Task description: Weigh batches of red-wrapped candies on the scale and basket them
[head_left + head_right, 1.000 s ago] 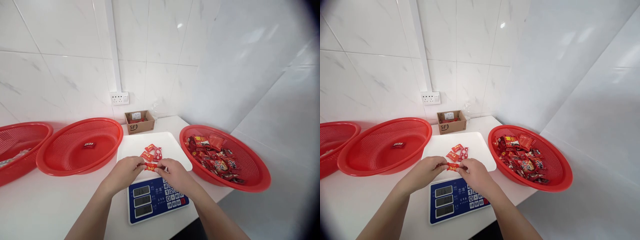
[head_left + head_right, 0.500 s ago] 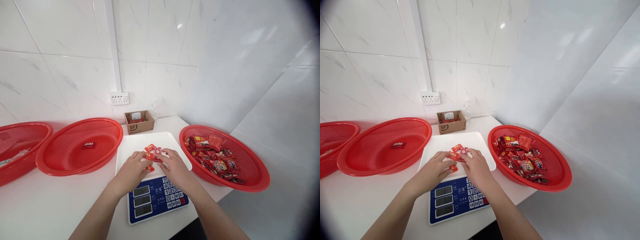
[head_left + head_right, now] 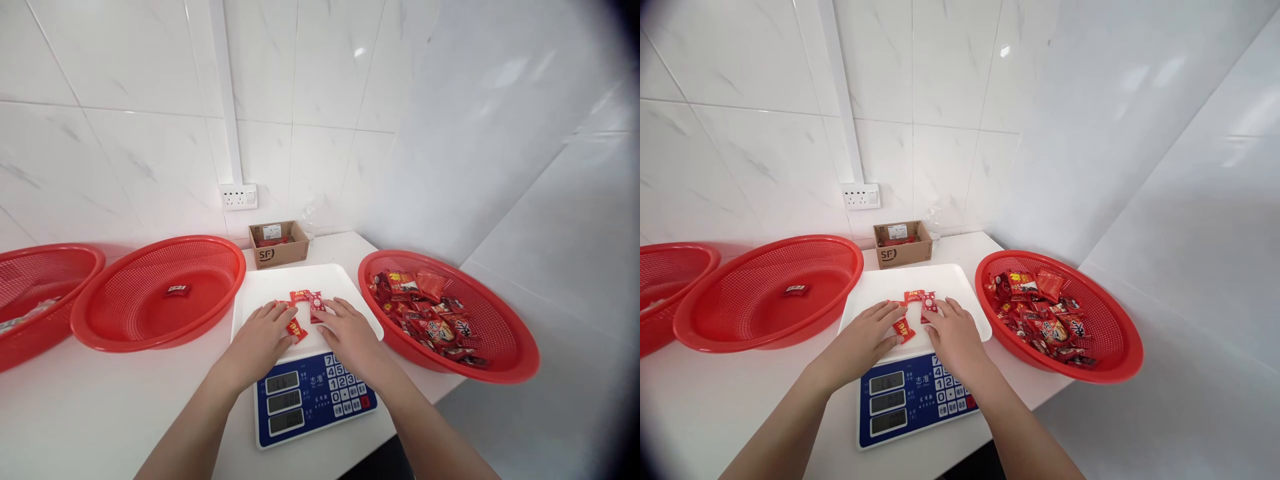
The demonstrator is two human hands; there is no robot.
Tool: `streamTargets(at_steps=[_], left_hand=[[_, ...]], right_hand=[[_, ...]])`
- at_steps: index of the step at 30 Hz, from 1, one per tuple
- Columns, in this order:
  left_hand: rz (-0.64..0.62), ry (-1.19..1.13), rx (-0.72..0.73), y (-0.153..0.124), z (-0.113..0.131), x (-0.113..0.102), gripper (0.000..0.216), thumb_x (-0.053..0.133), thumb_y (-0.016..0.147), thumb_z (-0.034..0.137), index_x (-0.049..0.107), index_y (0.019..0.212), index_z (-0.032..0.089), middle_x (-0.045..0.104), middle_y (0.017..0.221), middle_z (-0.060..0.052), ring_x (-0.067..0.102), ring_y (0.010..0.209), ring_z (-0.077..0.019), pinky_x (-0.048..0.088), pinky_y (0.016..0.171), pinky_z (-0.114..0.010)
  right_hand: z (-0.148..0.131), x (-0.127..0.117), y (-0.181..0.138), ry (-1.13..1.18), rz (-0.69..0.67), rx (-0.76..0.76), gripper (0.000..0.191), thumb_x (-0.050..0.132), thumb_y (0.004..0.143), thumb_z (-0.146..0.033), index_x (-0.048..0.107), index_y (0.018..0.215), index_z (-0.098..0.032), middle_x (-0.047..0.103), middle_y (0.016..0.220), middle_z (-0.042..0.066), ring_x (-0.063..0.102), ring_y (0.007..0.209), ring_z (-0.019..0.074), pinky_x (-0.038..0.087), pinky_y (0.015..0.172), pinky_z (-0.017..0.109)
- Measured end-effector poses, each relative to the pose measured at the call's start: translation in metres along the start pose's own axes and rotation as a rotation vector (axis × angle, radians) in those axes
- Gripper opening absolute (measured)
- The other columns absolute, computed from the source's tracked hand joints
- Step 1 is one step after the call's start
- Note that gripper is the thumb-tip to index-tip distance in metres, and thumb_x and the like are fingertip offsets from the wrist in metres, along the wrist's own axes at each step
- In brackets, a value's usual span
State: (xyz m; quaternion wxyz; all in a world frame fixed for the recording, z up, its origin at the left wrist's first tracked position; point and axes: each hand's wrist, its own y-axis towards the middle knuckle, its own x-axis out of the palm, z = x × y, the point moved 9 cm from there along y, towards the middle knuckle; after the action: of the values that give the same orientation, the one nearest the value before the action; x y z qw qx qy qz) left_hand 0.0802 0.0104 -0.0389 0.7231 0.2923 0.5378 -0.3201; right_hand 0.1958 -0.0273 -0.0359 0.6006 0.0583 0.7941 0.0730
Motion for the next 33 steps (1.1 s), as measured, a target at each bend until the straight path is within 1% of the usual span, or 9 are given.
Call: streamTargets(at_steps=[2, 4, 8, 11, 16, 22, 26, 30, 33], left_hand=[[0.037, 0.000, 0.019, -0.001, -0.001, -0.003, 0.043, 0.042, 0.091, 0.031, 0.043, 0.132, 0.020, 0.049, 0.136, -0.008, 0.037, 0.129, -0.0259, 0.034, 0.104, -0.043], [0.071, -0.004, 0.040, -0.002, -0.001, -0.006, 0.040, 0.041, 0.091, 0.031, 0.046, 0.129, 0.019, 0.053, 0.132, -0.008, 0.041, 0.126, -0.0253, 0.035, 0.102, -0.043], [0.096, -0.015, 0.031, -0.004, -0.003, -0.010, 0.039, 0.042, 0.091, 0.031, 0.046, 0.128, 0.019, 0.055, 0.129, -0.009, 0.044, 0.124, -0.0262, 0.037, 0.100, -0.044], [0.074, -0.018, 0.007, -0.005, -0.004, -0.012, 0.040, 0.044, 0.090, 0.031, 0.047, 0.128, 0.019, 0.055, 0.129, -0.010, 0.043, 0.124, -0.0275, 0.038, 0.100, -0.044], [0.055, -0.046, 0.013, -0.005, -0.004, -0.010, 0.040, 0.044, 0.090, 0.032, 0.047, 0.128, 0.019, 0.055, 0.130, -0.010, 0.041, 0.126, -0.0279, 0.037, 0.100, -0.044], [0.025, -0.141, 0.053, -0.006, 0.001, -0.007, 0.039, 0.044, 0.090, 0.031, 0.047, 0.128, 0.022, 0.054, 0.131, -0.006, 0.038, 0.129, -0.0260, 0.038, 0.101, -0.044], [0.008, -0.154, 0.045, -0.008, 0.003, -0.007, 0.040, 0.044, 0.090, 0.033, 0.045, 0.130, 0.023, 0.053, 0.133, -0.006, 0.039, 0.128, -0.0264, 0.039, 0.100, -0.045], [0.070, -0.146, 0.047, -0.009, 0.003, -0.017, 0.040, 0.043, 0.091, 0.034, 0.046, 0.129, 0.025, 0.054, 0.131, -0.006, 0.041, 0.127, -0.0260, 0.040, 0.099, -0.045], [0.188, -0.164, -0.046, -0.012, -0.008, -0.035, 0.038, 0.040, 0.091, 0.038, 0.050, 0.126, 0.025, 0.055, 0.131, -0.006, 0.044, 0.125, -0.0261, 0.041, 0.098, -0.044]], right_hand=[[-0.010, -0.002, -0.003, 0.042, -0.003, -0.046, 0.034, 0.047, 0.088, -0.020, 0.061, 0.119, -0.024, 0.048, 0.136, 0.007, 0.034, 0.130, 0.0279, 0.033, 0.104, 0.047], [-0.024, 0.000, -0.006, 0.088, -0.050, -0.102, 0.032, 0.049, 0.088, -0.021, 0.063, 0.117, -0.026, 0.044, 0.140, 0.007, 0.029, 0.133, 0.0280, 0.030, 0.106, 0.048], [-0.037, 0.007, -0.009, 0.119, -0.154, -0.123, 0.032, 0.051, 0.088, -0.024, 0.061, 0.118, -0.031, 0.040, 0.143, 0.007, 0.021, 0.136, 0.0309, 0.023, 0.105, 0.056], [-0.032, 0.008, -0.006, 0.091, -0.148, -0.097, 0.032, 0.049, 0.088, -0.022, 0.062, 0.117, -0.029, 0.040, 0.143, 0.007, 0.021, 0.136, 0.0321, 0.021, 0.105, 0.059], [-0.021, 0.007, -0.003, 0.091, -0.100, -0.093, 0.035, 0.046, 0.087, -0.017, 0.062, 0.116, -0.030, 0.040, 0.143, 0.005, 0.020, 0.137, 0.0302, 0.022, 0.104, 0.060], [-0.022, 0.006, -0.005, 0.145, -0.108, -0.125, 0.034, 0.043, 0.089, -0.018, 0.062, 0.115, -0.029, 0.055, 0.129, 0.001, 0.030, 0.132, 0.0293, 0.022, 0.104, 0.059], [-0.023, 0.005, -0.005, 0.156, -0.098, -0.134, 0.033, 0.042, 0.090, -0.020, 0.062, 0.115, -0.028, 0.057, 0.127, 0.002, 0.032, 0.131, 0.0283, 0.022, 0.104, 0.059], [-0.016, -0.002, -0.004, 0.179, -0.047, -0.147, 0.032, 0.046, 0.089, -0.021, 0.061, 0.117, -0.026, 0.054, 0.131, 0.004, 0.032, 0.132, 0.0278, 0.024, 0.105, 0.057], [0.007, -0.020, -0.005, 0.179, 0.040, -0.127, 0.033, 0.049, 0.088, -0.025, 0.061, 0.118, -0.023, 0.054, 0.131, 0.006, 0.034, 0.131, 0.0264, 0.027, 0.106, 0.052]])
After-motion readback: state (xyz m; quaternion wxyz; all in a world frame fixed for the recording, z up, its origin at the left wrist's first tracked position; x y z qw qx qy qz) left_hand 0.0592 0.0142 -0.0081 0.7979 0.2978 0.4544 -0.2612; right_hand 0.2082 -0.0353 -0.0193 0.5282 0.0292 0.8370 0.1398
